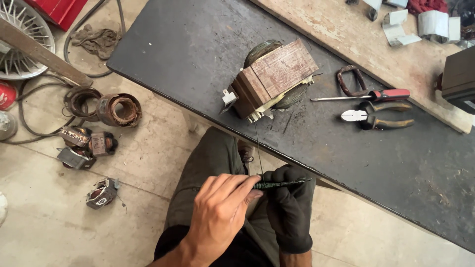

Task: Manually winding a thin wire around a cylindrical core component at a repair bench.

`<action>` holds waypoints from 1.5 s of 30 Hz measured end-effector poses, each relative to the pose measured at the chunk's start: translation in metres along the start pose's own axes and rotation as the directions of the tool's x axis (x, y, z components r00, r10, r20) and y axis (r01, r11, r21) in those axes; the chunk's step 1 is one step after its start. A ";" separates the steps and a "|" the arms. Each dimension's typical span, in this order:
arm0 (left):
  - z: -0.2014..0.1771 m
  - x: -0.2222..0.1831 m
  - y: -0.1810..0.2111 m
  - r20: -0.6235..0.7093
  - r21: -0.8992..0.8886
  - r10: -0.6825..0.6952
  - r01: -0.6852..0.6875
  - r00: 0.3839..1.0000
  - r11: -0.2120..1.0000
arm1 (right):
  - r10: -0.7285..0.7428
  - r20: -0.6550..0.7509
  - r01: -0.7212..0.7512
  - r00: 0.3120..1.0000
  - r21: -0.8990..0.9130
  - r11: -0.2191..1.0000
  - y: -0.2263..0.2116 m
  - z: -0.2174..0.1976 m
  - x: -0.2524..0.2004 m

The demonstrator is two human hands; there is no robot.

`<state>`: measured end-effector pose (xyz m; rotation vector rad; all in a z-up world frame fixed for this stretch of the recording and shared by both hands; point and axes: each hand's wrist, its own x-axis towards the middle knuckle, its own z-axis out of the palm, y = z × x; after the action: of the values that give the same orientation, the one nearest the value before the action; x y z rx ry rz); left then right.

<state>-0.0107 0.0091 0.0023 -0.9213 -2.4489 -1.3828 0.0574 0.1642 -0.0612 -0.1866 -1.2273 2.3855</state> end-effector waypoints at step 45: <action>0.007 0.003 -0.012 -0.128 0.014 -0.023 0.025 0.992 1.000 | 0.119 -0.144 -0.115 0.982 0.039 0.993 0.009 0.005 0.015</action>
<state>-0.0188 0.0120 -0.0089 -0.7765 -2.3802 -1.3828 0.0397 0.1632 -0.0643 -0.4270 -1.1403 2.4399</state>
